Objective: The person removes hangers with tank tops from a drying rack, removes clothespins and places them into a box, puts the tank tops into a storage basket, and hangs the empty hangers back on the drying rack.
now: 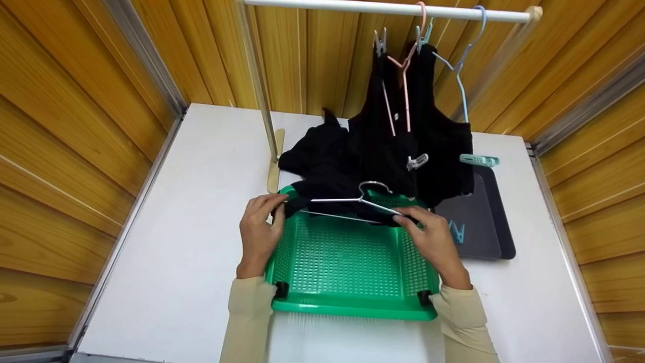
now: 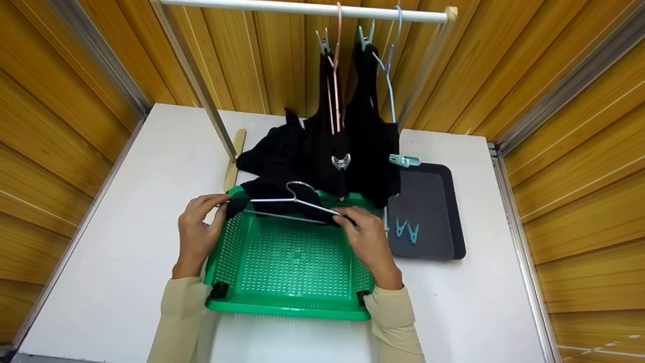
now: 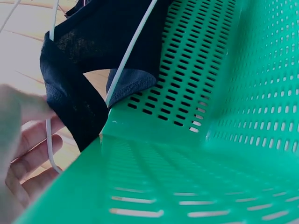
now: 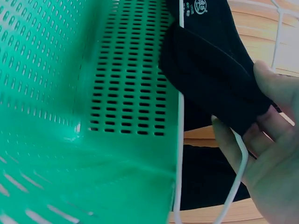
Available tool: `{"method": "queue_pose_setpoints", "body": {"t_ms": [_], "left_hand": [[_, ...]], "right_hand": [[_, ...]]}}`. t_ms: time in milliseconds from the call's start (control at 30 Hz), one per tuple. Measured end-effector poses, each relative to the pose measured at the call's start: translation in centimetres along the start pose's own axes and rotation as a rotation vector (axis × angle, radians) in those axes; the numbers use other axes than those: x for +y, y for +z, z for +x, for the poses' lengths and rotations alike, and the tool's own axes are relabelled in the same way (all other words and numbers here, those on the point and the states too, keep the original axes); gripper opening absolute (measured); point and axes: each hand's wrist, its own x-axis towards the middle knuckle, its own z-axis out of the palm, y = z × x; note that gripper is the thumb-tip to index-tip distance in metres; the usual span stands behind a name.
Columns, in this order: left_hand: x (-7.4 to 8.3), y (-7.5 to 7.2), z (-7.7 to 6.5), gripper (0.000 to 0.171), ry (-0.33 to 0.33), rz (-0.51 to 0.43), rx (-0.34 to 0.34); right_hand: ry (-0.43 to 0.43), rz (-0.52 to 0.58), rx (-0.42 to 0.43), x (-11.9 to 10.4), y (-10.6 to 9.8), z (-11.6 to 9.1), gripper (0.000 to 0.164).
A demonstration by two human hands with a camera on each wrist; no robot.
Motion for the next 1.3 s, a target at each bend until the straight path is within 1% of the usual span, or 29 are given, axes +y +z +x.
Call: {"method": "queue_pose_setpoints", "body": {"t_ms": [133,200,333,433,500,567,667,767,833,900,1033,1200,1300], "left_hand": [[0.1,0.2,-0.2,0.022,0.004,-0.095,-0.017],[0.2,0.3,-0.2,0.025,0.012,-0.117,-0.025],[0.2,0.5,-0.2,0.021,0.013,-0.087,-0.009],[0.2,0.5,-0.2,0.016,-0.005,-0.062,0.032],[0.2,0.5,-0.1,0.015,-0.014,-0.068,0.058],[0.1,0.5,0.0,0.014,-0.021,-0.082,0.086],[0.1,0.4,0.1,0.014,-0.03,-0.11,0.122],[0.2,0.4,0.2,0.014,-0.04,-0.12,0.153],[0.2,0.3,0.2,0.014,-0.049,-0.122,0.167],[0.2,0.3,0.3,0.013,-0.057,-0.129,0.178],[0.3,0.2,0.4,0.012,-0.065,-0.139,0.197],[0.2,0.1,0.4,0.01,-0.086,-0.101,0.208],[0.2,0.0,0.4,0.009,-0.106,-0.085,0.209]], "right_hand": [[-0.043,0.019,0.08,0.5,0.5,0.0,0.021],[-0.062,0.023,0.11,0.6,0.8,0.1,0.022],[-0.085,0.036,0.149,-0.3,1.1,0.3,0.021],[-0.101,0.054,0.164,-1.4,0.9,0.4,0.02],[-0.108,0.06,0.177,-2.0,0.8,0.4,0.02],[-0.108,0.063,0.193,-1.8,0.6,0.4,0.021],[-0.11,0.062,0.209,-0.6,0.5,0.3,0.023],[-0.121,0.077,0.201,0.7,0.3,0.0,0.023],[-0.129,0.085,0.189,1.1,0.2,-0.3,0.023],[-0.136,0.085,0.189,1.2,-0.1,-0.5,0.024],[-0.146,0.069,0.216,1.1,-0.4,-0.4,0.027],[-0.168,0.068,0.265,0.9,-0.6,0.0,0.03],[-0.208,0.068,0.303,1.0,-0.5,0.2,0.034]]}}
